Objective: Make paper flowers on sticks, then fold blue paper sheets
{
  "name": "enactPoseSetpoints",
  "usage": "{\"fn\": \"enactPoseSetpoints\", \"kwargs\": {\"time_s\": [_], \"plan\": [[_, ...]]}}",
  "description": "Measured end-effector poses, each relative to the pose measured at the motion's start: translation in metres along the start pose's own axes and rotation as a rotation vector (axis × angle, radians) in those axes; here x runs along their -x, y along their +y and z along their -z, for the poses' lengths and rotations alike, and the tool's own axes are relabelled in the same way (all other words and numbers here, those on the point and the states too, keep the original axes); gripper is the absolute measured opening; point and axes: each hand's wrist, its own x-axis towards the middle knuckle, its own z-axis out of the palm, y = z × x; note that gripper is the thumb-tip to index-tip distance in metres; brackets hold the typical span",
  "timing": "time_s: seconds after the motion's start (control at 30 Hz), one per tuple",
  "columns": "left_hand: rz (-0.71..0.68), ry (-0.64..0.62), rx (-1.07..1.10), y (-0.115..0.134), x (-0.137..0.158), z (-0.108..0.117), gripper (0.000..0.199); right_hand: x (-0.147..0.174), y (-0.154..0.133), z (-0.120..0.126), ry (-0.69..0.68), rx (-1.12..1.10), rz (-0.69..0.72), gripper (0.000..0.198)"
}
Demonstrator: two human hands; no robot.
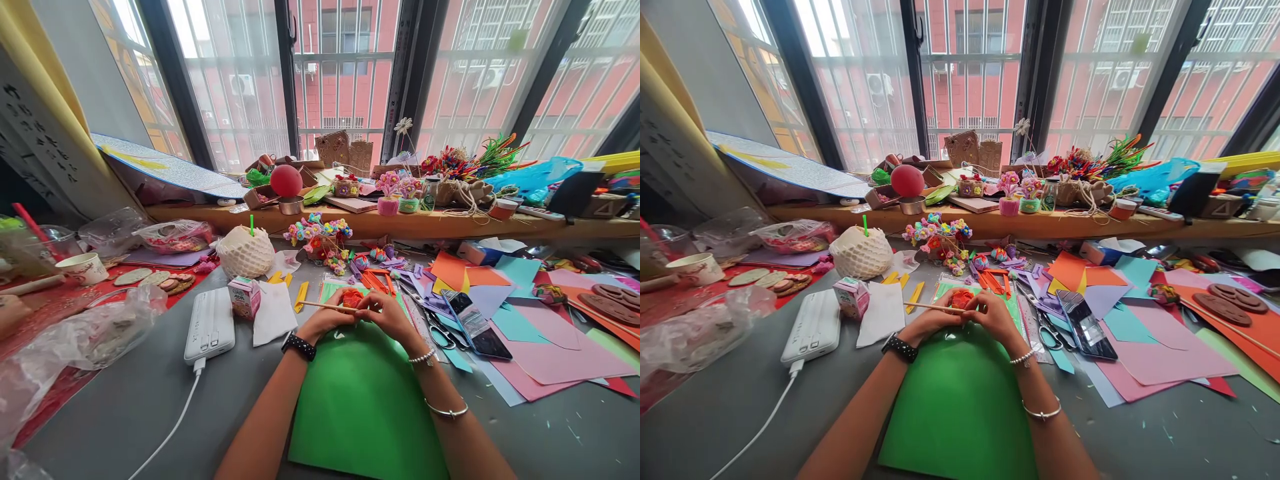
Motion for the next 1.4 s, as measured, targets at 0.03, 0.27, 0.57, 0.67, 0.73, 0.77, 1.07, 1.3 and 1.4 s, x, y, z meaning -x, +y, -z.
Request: {"fn": "enactPoseSetpoints", "kwargs": {"time_s": [0.03,0.27,0.57,0.67,0.73,0.77,1.07,1.3,1.4], "plan": [[0.006,0.002,0.003,0.000,0.000,0.000,0.056,0.000,-0.001,0.000,0.008,0.006,0.012,0.004],[0.047,0.022,0.053,0.001,0.001,-0.001,0.055,0.000,-0.002,-0.002,0.050,0.041,0.084,0.012],[0.034,0.094,0.142,0.011,0.001,-0.006,0.060,0.002,-0.004,-0.005,0.069,0.148,0.193,0.010],[0.031,0.065,0.167,0.011,0.002,-0.006,0.056,0.002,-0.004,-0.006,0.090,0.180,0.222,0.011],[0.039,0.033,0.188,0.010,0.002,-0.005,0.054,0.003,-0.003,-0.007,0.099,0.182,0.244,0.012],[0.046,0.019,0.198,0.009,0.002,-0.004,0.055,0.003,-0.003,-0.007,0.101,0.181,0.253,0.012],[0.071,-0.001,0.235,0.010,0.003,-0.005,0.057,0.003,-0.004,-0.007,0.112,0.158,0.263,0.014],[0.070,0.009,0.259,0.010,0.003,-0.005,0.059,0.003,-0.004,-0.009,0.150,0.203,0.272,0.013],[0.130,0.022,0.326,0.010,0.003,-0.004,0.067,0.003,-0.004,-0.009,0.186,0.247,0.284,0.012]]}}
